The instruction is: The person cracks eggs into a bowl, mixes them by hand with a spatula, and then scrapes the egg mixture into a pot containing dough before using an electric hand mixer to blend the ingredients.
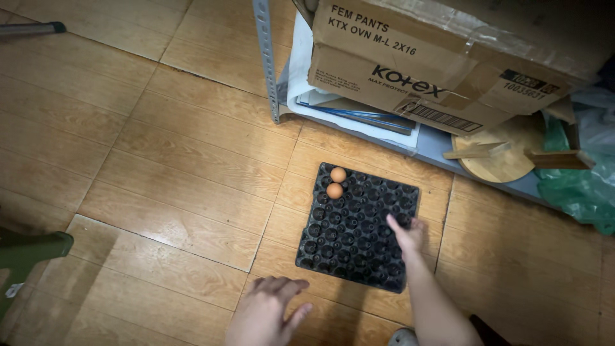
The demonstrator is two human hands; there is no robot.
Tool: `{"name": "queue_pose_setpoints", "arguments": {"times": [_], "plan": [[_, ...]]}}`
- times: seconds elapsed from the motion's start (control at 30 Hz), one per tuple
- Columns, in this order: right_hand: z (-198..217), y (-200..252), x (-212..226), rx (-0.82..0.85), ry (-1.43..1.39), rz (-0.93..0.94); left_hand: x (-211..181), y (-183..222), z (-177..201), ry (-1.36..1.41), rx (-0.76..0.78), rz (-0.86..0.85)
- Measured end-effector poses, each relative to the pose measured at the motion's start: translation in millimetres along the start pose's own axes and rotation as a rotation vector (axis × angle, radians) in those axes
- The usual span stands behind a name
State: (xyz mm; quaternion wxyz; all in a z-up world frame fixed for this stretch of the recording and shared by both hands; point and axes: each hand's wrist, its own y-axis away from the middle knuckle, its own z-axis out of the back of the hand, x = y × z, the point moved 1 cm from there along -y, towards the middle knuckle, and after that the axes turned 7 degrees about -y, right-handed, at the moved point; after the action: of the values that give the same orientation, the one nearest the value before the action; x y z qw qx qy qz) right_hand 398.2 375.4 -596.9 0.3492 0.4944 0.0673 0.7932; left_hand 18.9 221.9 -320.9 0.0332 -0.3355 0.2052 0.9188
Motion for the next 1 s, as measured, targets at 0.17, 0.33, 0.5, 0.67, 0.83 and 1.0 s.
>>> {"name": "queue_pose_setpoints", "arguments": {"times": [0.17,0.33,0.5,0.67,0.83,1.0], "plan": [[21,10,-23,0.233,-0.146,-0.5,8,-5,12,0.058,-0.189,0.01],[29,33,-35,0.35,-0.205,-0.47,6,-10,27,0.082,-0.018,0.099],[13,57,-41,0.417,-0.501,-0.787,7,-9,34,0.12,-0.062,0.089],[-6,77,-37,0.559,-0.649,-0.724,19,-10,34,0.145,-0.098,0.119],[-10,92,-36,0.55,-0.706,-0.683,58,-8,41,0.154,-0.336,0.198],[14,145,39,0.632,-0.782,-0.593,48,57,59,0.247,-1.028,0.362]]}}
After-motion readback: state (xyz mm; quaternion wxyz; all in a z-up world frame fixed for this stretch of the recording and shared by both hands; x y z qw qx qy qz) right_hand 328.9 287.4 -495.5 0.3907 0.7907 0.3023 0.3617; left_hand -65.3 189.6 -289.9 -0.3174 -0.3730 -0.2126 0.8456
